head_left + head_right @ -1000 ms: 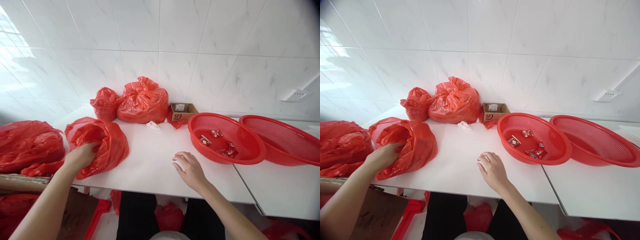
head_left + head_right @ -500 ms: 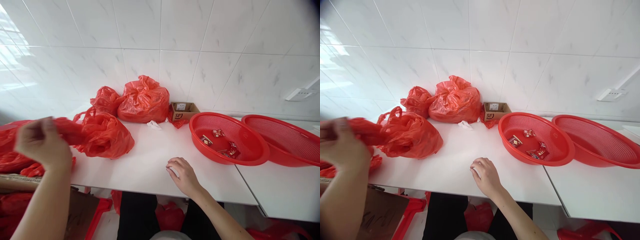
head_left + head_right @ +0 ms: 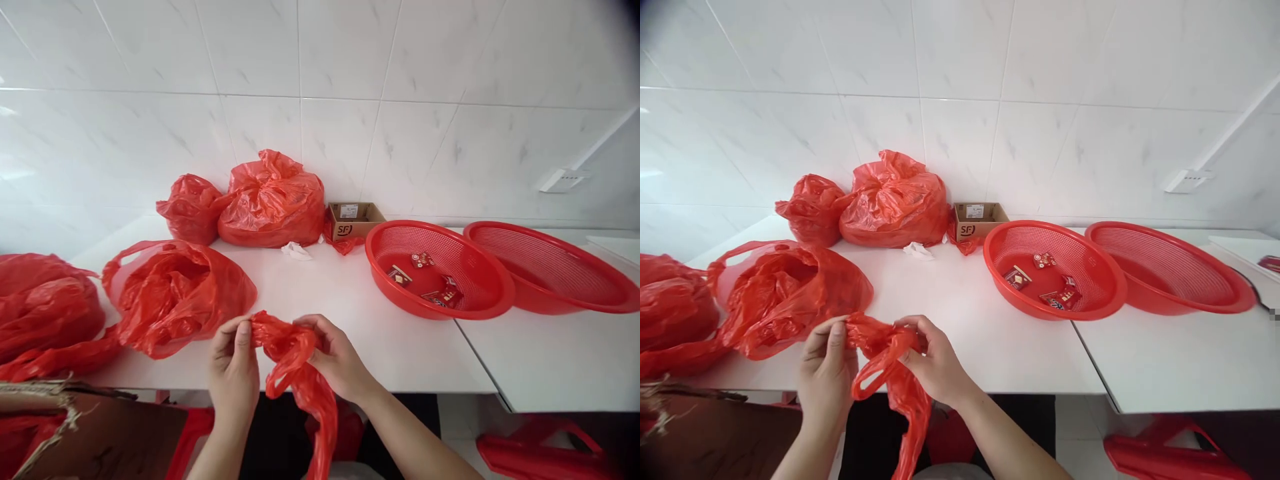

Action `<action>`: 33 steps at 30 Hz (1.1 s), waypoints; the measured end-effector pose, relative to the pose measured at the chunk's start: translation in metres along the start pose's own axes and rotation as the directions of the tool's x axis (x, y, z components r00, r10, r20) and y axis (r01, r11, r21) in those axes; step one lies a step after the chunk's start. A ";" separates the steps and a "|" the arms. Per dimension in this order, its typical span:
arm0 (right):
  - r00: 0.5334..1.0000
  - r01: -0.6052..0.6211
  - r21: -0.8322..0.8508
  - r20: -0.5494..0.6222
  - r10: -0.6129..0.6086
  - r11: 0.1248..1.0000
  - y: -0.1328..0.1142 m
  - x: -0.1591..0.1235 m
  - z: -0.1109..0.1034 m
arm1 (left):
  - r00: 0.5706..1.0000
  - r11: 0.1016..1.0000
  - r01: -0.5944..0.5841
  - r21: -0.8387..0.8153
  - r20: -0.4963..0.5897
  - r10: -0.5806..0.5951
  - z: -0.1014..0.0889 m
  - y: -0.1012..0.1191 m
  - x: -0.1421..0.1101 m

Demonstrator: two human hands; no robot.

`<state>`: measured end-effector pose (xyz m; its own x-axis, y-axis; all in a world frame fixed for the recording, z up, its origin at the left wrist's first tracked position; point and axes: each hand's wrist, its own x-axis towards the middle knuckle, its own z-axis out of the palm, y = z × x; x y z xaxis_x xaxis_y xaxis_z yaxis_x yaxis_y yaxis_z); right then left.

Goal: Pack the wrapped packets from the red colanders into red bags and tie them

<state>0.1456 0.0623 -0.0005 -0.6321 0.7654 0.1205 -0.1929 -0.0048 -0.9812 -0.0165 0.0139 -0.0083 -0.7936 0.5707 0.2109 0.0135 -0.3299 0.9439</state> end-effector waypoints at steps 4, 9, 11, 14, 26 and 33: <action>0.972 -0.022 -0.053 -0.234 0.009 0.998 0.002 -0.003 -0.028 | 0.937 0.922 0.347 -0.172 0.096 -0.335 -0.006 -0.020 0.007; 0.860 -0.033 0.099 -0.504 0.079 0.994 0.003 -0.013 -0.059 | 0.866 0.844 0.498 -0.198 0.151 -0.476 -0.021 -0.026 0.029; 0.820 -0.024 0.105 -0.567 0.079 0.994 0.003 -0.016 -0.063 | 0.891 0.866 0.454 -0.211 0.109 -0.441 -0.019 -0.022 0.023; 0.766 0.010 -0.045 -0.641 -0.036 0.999 0.002 -0.019 -0.058 | 0.995 0.996 0.084 -0.024 0.055 -0.082 -0.006 -0.009 -0.004; 0.927 -0.096 0.086 -0.356 0.121 0.992 -0.025 -0.041 -0.077 | 0.788 0.888 0.454 0.077 0.430 -0.441 0.008 -0.024 0.011; 0.873 -0.102 -0.083 -0.485 0.049 0.991 -0.023 -0.045 -0.113 | 0.945 0.971 0.196 0.139 0.237 -0.225 -0.016 -0.014 0.028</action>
<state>0.2631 0.1006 0.0000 -0.1975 0.9802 -0.0160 -0.0646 -0.0293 -0.9975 -0.0481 0.0228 -0.0200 -0.6088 0.7919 0.0475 -0.0575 -0.1038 0.9929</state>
